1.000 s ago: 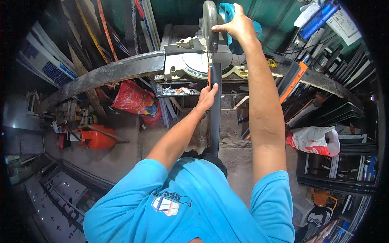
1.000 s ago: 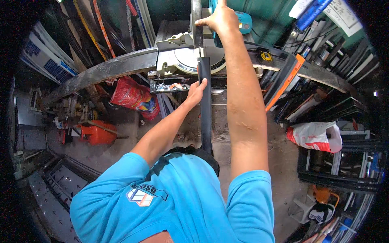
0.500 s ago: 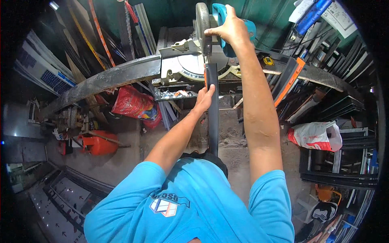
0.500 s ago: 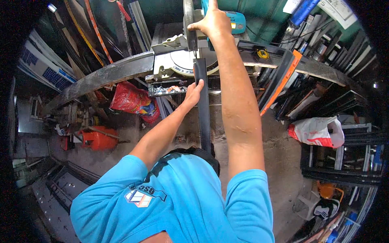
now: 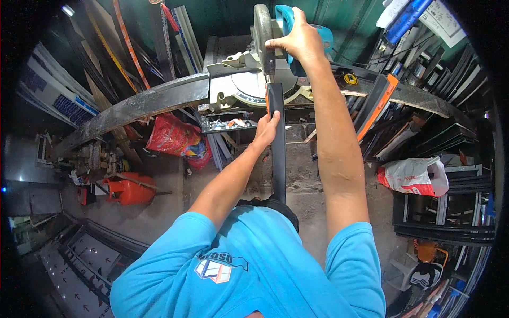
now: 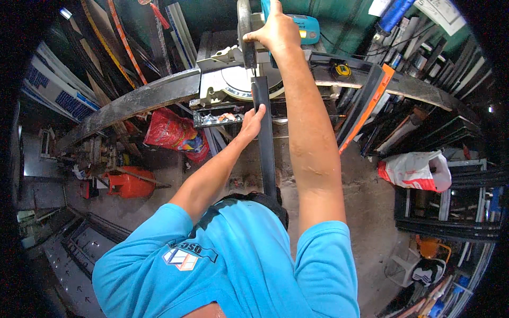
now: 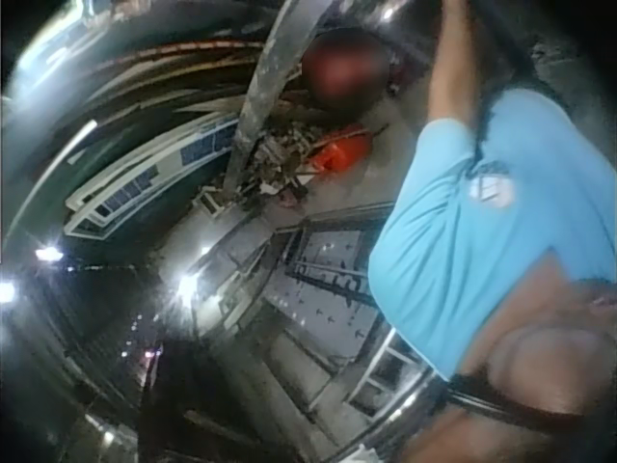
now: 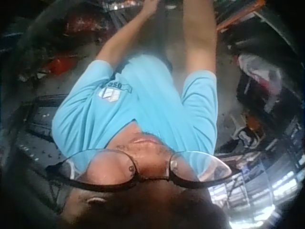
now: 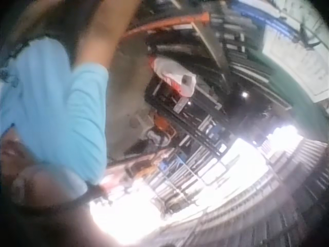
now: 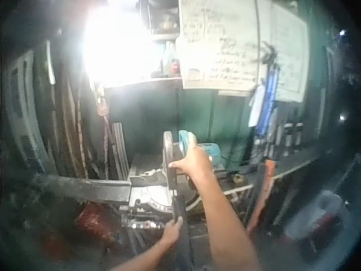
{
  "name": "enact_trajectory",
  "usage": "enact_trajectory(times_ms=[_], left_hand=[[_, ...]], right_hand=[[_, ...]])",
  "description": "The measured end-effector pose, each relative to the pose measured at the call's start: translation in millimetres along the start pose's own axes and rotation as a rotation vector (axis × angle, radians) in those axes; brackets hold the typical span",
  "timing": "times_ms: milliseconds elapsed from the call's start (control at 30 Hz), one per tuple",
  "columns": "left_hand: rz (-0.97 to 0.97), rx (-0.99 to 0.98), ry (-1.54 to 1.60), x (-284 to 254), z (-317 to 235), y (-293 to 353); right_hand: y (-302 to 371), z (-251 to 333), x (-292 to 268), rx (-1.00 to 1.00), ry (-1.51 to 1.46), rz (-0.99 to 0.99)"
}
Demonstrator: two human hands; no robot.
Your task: The person uses a miter saw to cut a long black metal profile into smaller segments. They measure the profile with a tape measure, mark it with a pencil, and then operate the saw to make precise cuts. The person handles the cut pieces and the saw throughout the process.
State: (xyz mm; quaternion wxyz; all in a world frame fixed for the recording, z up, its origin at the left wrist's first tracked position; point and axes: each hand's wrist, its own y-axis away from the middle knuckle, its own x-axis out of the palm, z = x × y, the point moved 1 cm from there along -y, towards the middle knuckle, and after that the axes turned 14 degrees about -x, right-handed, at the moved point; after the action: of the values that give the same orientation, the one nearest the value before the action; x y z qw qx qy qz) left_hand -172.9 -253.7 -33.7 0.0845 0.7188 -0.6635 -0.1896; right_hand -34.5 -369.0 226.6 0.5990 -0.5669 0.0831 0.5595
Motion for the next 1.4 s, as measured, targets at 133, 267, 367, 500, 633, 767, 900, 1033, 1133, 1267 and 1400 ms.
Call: enact_trajectory(times_ms=[133, 267, 367, 500, 633, 767, 900, 1033, 1133, 1267, 1400], left_hand=[[0.012, -0.013, -0.007, 0, -7, 6], [0.018, -0.02, -0.007, -1, -9, 7], [0.027, -0.028, 0.004, -1, -5, 4], [0.03, -0.027, 0.012, 1, -4, 3], [0.045, -0.053, -0.008, -1, 2, -5], [0.031, -0.029, -0.003, 1, 5, -5], [0.029, -0.032, -0.025, 0, -1, -1], [0.01, -0.023, -0.036, -1, -3, 2], [0.021, -0.023, -0.019, -1, -4, 3], [0.042, -0.039, 0.016, 0, -2, 2], [0.046, -0.04, 0.01, 0, 5, -4]], right_hand=[[3, -4, 2, -0.018, 0.0, -0.014], [4, -3, 2, -0.005, -0.004, -0.002], [5, -1, 2, -0.011, -0.003, -0.014], [8, -2, 2, 0.005, -0.008, -0.015], [10, 3, 0, 0.025, -0.018, 0.007], [12, 5, -1, 0.037, -0.016, 0.014], [13, 4, -1, 0.023, -0.015, 0.002], [14, 4, 0, 0.027, -0.031, 0.01], [15, 2, 0, 0.008, -0.035, -0.01], [15, 4, -2, 0.03, -0.03, 0.003], [16, 7, -1, 0.017, -0.04, -0.024]])
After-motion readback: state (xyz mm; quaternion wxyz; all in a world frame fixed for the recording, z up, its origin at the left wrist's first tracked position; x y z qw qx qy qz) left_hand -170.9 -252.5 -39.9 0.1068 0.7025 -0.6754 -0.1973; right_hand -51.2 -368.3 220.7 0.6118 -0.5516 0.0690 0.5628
